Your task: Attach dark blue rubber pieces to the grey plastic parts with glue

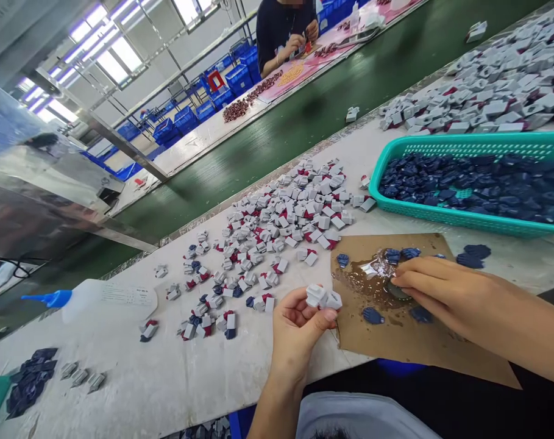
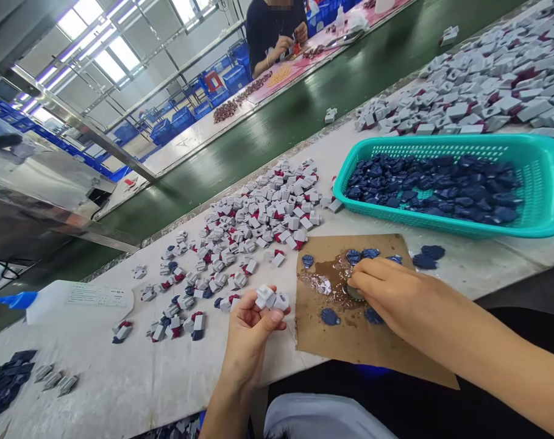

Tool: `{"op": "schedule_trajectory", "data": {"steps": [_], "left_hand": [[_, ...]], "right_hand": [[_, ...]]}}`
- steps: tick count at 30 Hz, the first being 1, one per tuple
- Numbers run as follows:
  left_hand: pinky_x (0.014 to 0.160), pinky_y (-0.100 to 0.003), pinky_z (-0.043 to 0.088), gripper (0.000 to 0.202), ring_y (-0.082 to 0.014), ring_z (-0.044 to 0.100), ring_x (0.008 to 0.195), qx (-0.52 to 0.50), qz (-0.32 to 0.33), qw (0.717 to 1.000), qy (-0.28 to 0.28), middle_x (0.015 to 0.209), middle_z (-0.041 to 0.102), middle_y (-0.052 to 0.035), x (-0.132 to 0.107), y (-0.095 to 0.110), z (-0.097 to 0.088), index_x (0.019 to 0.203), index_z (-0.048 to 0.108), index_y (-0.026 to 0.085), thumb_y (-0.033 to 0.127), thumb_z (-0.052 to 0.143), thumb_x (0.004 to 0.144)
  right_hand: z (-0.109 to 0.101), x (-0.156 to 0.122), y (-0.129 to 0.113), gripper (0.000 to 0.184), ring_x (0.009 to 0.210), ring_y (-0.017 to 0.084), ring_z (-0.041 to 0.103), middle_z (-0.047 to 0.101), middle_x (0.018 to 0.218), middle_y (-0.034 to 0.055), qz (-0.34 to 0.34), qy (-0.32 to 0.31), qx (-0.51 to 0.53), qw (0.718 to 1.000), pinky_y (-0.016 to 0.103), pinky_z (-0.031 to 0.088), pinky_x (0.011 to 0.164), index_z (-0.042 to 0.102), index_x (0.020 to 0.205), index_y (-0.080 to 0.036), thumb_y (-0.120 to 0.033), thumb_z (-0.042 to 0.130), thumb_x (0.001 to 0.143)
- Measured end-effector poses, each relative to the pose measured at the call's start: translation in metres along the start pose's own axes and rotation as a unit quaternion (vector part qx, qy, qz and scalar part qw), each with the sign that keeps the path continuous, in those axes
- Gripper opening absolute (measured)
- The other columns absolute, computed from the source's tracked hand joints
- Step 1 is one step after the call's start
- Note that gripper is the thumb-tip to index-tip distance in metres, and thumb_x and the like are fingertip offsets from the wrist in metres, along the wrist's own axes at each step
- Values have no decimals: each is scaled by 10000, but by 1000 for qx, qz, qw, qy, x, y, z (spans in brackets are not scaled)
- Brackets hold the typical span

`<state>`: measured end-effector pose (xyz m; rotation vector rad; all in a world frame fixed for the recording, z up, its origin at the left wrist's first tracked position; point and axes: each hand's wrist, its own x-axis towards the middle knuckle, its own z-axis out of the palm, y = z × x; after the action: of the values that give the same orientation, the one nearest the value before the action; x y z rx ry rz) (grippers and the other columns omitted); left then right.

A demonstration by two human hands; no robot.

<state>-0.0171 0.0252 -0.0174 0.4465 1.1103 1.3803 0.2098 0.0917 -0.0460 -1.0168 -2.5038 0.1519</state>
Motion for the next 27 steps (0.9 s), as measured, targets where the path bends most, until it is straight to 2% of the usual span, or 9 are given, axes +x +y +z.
{"op": "schedule_trajectory", "data": {"steps": [3, 7, 10, 13, 20, 27], "left_hand": [[584, -110, 512, 239, -66, 656, 629, 22, 5, 999, -29, 721, 738, 1, -3, -1, 1, 761, 741, 171, 113, 858, 561], [606, -114, 504, 211, -59, 647, 639, 44, 16, 997, -56, 760, 742, 7, -6, -1, 6, 749, 727, 179, 92, 834, 589], [635, -149, 517, 210, -88, 659, 687, 59, 23, 996, -57, 795, 744, -3, -9, 0, 9, 745, 712, 179, 102, 831, 590], [624, -175, 518, 214, -107, 653, 683, 88, 27, 994, -54, 786, 738, -17, -11, 0, 11, 756, 705, 172, 127, 832, 590], [608, -171, 510, 208, -105, 649, 672, 102, 37, 992, -58, 787, 737, -12, -12, 0, 9, 761, 703, 181, 139, 827, 600], [590, -163, 514, 226, -111, 670, 661, 128, 40, 988, -72, 767, 743, -2, -12, 0, 11, 771, 705, 192, 108, 824, 598]], "right_hand": [[-11, 11, -8, 218, 822, 121, 646, 650, 934, -24, -22, 52, 34, 998, 251, 533, 659, 548, 952, -275, -274, 330, 962], [-29, 24, -34, 114, 822, 94, 649, 660, 930, -75, 65, 107, 185, 975, 161, 532, 685, 557, 974, -344, -412, 503, 900], [-36, 30, -50, 95, 851, 110, 644, 666, 918, -77, 96, 93, 260, 956, 152, 531, 683, 586, 945, -354, -376, 588, 852], [-38, 34, -58, 57, 838, 116, 644, 673, 899, -70, 89, 82, 284, 951, 168, 528, 682, 605, 908, -348, -344, 581, 856], [-36, 35, -58, 64, 863, 114, 639, 669, 920, -63, 88, 80, 292, 949, 183, 517, 711, 622, 894, -337, -345, 565, 865], [-32, 35, -63, 98, 835, 122, 627, 652, 900, -9, 64, 60, 306, 948, 194, 507, 680, 633, 902, -284, -319, 545, 880]]}}
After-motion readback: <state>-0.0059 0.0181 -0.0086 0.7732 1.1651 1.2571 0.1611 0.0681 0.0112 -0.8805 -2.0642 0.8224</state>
